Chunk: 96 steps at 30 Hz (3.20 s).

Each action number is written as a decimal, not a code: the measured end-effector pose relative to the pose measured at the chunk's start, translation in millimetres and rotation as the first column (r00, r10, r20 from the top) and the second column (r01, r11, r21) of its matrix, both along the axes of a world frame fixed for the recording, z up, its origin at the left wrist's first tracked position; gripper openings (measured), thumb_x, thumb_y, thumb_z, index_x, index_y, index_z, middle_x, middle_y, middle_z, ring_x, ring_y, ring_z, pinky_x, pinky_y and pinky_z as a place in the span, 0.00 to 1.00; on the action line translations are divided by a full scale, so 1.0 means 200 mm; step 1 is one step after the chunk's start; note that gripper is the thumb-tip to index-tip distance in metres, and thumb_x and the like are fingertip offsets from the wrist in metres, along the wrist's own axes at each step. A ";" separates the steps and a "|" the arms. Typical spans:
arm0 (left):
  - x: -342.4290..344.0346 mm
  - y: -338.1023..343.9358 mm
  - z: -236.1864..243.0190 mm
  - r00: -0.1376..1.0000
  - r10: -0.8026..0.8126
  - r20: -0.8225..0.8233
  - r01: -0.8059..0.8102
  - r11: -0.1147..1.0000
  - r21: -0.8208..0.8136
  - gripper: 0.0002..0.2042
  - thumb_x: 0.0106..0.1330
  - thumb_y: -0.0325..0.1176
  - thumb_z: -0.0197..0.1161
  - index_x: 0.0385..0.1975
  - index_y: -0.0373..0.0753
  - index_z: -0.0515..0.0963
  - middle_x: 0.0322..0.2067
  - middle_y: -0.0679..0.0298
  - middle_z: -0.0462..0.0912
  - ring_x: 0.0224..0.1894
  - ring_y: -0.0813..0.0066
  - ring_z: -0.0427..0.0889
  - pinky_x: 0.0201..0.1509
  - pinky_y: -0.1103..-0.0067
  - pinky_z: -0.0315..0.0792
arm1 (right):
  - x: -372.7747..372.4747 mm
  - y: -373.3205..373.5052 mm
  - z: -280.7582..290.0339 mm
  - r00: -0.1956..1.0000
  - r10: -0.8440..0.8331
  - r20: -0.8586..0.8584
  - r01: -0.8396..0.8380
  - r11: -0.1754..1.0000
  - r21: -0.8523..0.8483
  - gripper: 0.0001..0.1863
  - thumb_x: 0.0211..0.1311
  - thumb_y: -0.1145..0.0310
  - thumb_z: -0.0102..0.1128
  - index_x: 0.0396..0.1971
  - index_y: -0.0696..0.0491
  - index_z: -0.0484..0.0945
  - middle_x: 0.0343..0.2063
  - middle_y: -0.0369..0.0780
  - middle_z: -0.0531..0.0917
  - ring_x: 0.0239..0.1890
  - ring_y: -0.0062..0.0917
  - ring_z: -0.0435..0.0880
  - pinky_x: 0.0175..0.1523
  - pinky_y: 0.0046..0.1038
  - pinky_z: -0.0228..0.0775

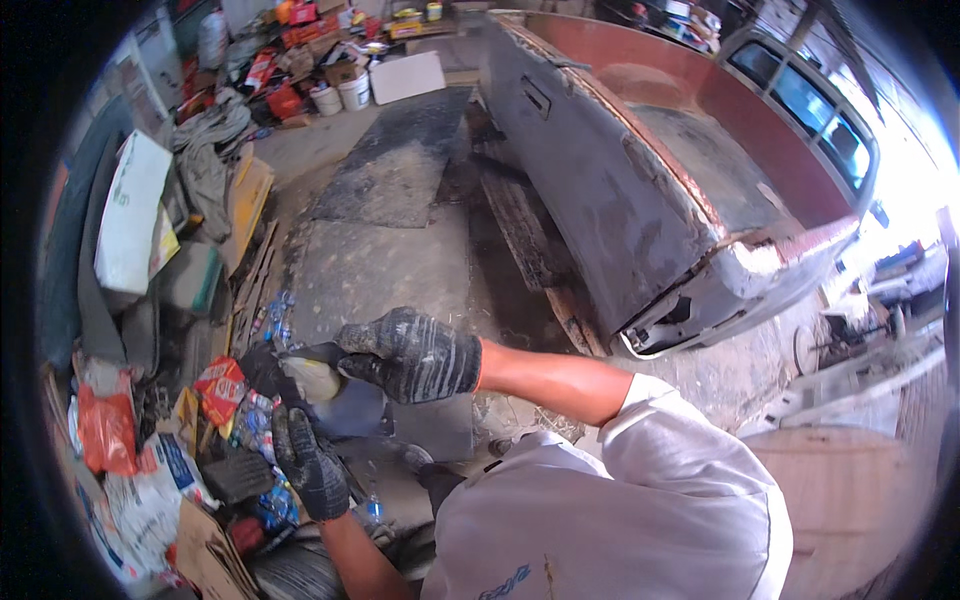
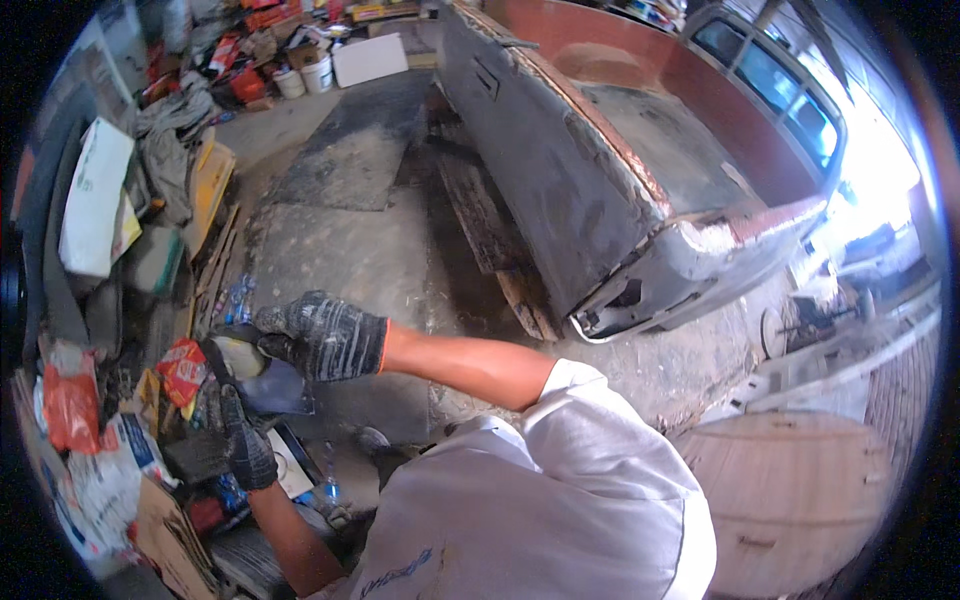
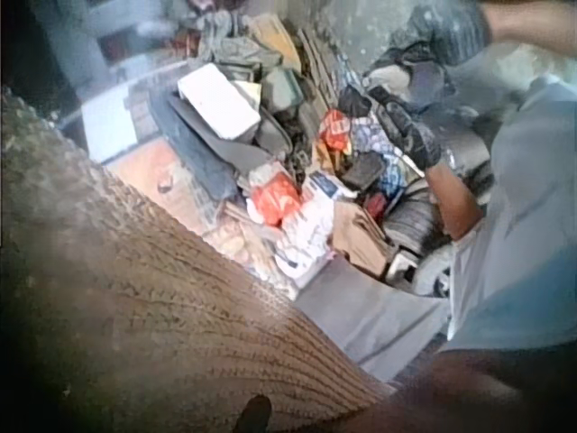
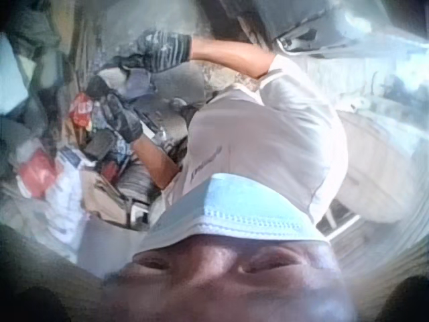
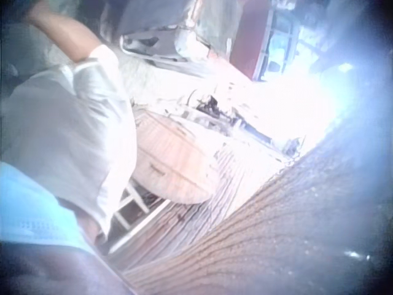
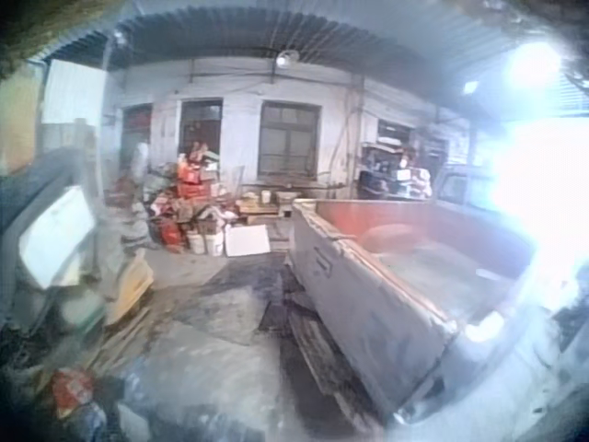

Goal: The person applies body filler to a car door using a putty knife, spreading and smoothing the compound across the surface. The person repeatedly scoops filler onto the knife and works it into the panel, focusing on different areas of the door.

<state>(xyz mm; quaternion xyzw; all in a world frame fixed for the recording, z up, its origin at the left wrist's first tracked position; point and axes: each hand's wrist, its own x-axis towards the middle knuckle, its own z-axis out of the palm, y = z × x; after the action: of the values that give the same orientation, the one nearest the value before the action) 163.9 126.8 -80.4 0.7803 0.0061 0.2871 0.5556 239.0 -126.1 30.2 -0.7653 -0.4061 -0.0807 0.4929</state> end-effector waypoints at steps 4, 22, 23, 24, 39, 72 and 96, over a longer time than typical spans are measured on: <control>0.30 0.22 0.10 0.981 -0.125 -0.147 0.090 0.970 -0.226 0.17 0.72 0.30 0.53 0.58 0.31 0.71 0.60 0.50 0.71 0.60 0.57 0.70 0.65 0.70 0.63 | 0.10 0.12 0.10 0.995 -0.094 0.020 0.094 0.895 -0.435 0.09 0.58 0.70 0.57 0.38 0.53 0.78 0.28 0.48 0.80 0.31 0.45 0.79 0.37 0.41 0.71; 1.19 0.34 0.01 0.908 -0.409 0.090 0.286 0.762 0.580 0.25 0.73 0.34 0.51 0.66 0.31 0.60 0.66 0.52 0.62 0.66 0.61 0.64 0.70 0.71 0.58 | 0.33 0.49 -0.04 0.611 -0.594 0.524 0.743 0.659 -0.119 0.26 0.43 0.69 0.60 0.49 0.50 0.77 0.44 0.42 0.79 0.45 0.39 0.78 0.44 0.39 0.71; 1.25 0.33 -0.01 0.884 -0.468 -0.001 0.413 0.778 0.473 0.24 0.73 0.33 0.50 0.66 0.31 0.60 0.66 0.53 0.62 0.66 0.62 0.64 0.70 0.71 0.59 | 0.34 0.43 -0.05 0.670 -0.555 0.493 0.726 0.628 -0.280 0.27 0.44 0.67 0.61 0.51 0.50 0.76 0.45 0.42 0.79 0.46 0.39 0.78 0.46 0.39 0.72; 1.30 0.31 -0.02 0.851 -0.522 -0.058 0.514 0.806 0.292 0.24 0.73 0.32 0.50 0.66 0.31 0.60 0.66 0.53 0.62 0.65 0.62 0.65 0.69 0.71 0.60 | 0.39 0.40 -0.05 0.687 -0.574 0.446 0.712 0.654 -0.255 0.26 0.45 0.66 0.61 0.50 0.51 0.77 0.44 0.41 0.79 0.46 0.39 0.78 0.48 0.39 0.71; 1.98 -0.19 0.33 0.719 -0.670 0.186 0.536 0.705 0.464 0.18 0.72 0.31 0.53 0.59 0.30 0.68 0.56 0.50 0.72 0.55 0.63 0.74 0.55 0.71 0.75 | 0.84 -0.23 0.01 0.555 -0.735 0.388 0.830 0.519 -0.205 0.24 0.46 0.66 0.62 0.48 0.53 0.78 0.41 0.45 0.80 0.46 0.42 0.77 0.48 0.42 0.71; 3.25 -0.87 0.30 0.003 -0.950 -0.312 0.959 0.092 -0.269 0.15 0.74 0.34 0.53 0.53 0.30 0.72 0.46 0.57 0.78 0.47 0.72 0.74 0.55 0.77 0.68 | 1.81 -0.13 0.09 0.051 -0.959 -0.280 0.999 0.046 0.024 0.13 0.60 0.71 0.62 0.42 0.62 0.79 0.37 0.48 0.84 0.40 0.34 0.82 0.49 0.29 0.73; 3.14 -1.06 0.28 0.187 -0.982 -0.018 0.966 0.181 0.185 0.14 0.74 0.32 0.49 0.49 0.27 0.71 0.42 0.46 0.77 0.44 0.54 0.76 0.51 0.67 0.69 | 1.81 0.05 0.06 -0.084 -0.884 0.461 0.889 -0.275 -0.365 0.23 0.41 0.72 0.62 0.44 0.50 0.80 0.44 0.41 0.79 0.46 0.37 0.77 0.49 0.40 0.66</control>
<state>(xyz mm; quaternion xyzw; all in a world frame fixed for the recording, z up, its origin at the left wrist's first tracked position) 792.3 -84.7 -24.4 0.6299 -0.5423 -0.0913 0.5484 601.4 -116.4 41.3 -0.9116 0.2918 -0.2896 -0.0010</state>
